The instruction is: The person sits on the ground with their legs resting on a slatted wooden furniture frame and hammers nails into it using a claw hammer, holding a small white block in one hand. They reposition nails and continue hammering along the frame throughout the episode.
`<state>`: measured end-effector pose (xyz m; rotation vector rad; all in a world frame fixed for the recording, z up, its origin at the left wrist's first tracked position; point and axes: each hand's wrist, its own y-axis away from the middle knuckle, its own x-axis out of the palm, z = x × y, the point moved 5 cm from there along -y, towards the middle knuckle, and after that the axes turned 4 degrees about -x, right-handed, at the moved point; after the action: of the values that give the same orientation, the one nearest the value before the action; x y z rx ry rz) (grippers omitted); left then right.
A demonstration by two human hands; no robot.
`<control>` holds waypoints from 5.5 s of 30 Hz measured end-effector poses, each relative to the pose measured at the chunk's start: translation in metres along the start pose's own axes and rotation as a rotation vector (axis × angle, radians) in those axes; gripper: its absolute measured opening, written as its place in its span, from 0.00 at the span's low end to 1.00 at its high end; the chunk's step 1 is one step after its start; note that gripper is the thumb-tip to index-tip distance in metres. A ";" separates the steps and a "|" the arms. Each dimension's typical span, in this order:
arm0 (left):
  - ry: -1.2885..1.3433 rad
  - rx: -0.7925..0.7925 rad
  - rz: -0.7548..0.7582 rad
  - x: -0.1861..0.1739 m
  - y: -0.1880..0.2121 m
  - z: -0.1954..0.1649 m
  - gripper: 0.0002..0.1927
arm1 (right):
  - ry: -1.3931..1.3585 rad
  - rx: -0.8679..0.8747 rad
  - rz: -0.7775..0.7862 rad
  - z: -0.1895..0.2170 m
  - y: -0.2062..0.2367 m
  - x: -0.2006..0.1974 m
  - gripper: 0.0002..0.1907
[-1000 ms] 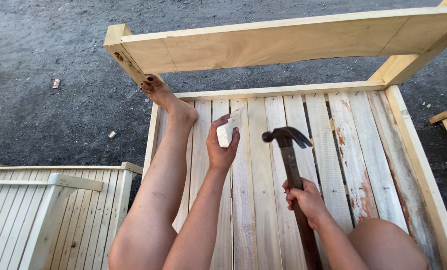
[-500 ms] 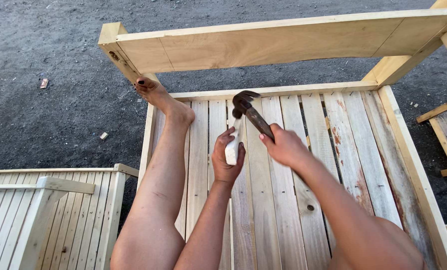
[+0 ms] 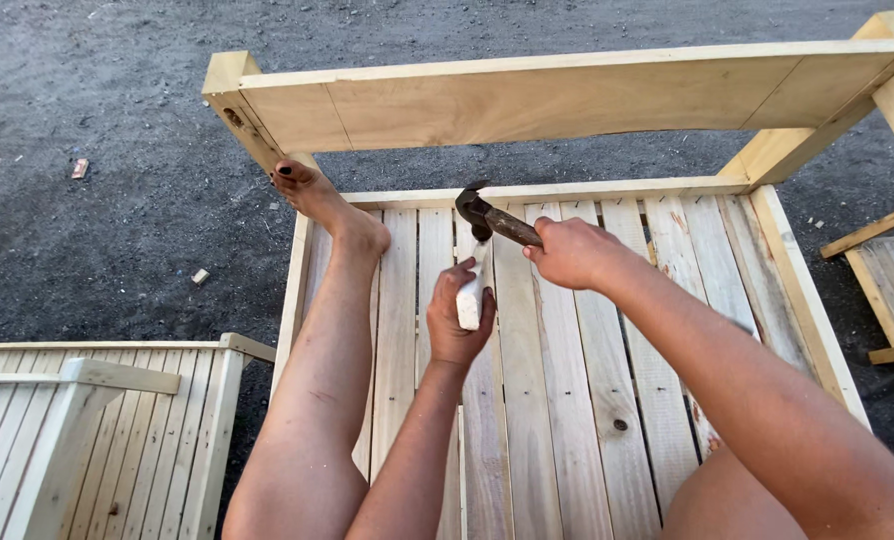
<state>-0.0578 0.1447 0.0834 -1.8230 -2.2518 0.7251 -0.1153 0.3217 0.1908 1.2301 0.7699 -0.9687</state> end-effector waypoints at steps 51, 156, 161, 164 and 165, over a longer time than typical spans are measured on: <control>0.122 -0.143 0.092 0.007 -0.026 0.018 0.16 | -0.618 0.278 -0.295 -0.091 0.043 0.211 0.21; -0.063 -0.341 -0.013 0.027 -0.106 0.029 0.19 | -0.466 0.310 -0.213 -0.049 -0.095 0.123 0.18; 0.089 -0.356 -0.049 0.009 -0.085 0.046 0.16 | -1.042 0.433 -0.148 -0.091 -0.033 0.130 0.16; 0.266 -0.394 -0.041 0.002 -0.071 0.053 0.16 | -1.090 0.535 -0.181 -0.123 0.026 0.140 0.14; 0.238 -0.357 -0.045 0.003 -0.065 0.049 0.16 | -1.049 0.570 -0.194 -0.132 0.042 0.144 0.14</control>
<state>-0.1354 0.1247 0.0695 -1.8738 -2.3635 0.0903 -0.0149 0.4274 0.0542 0.9047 -0.2498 -1.8407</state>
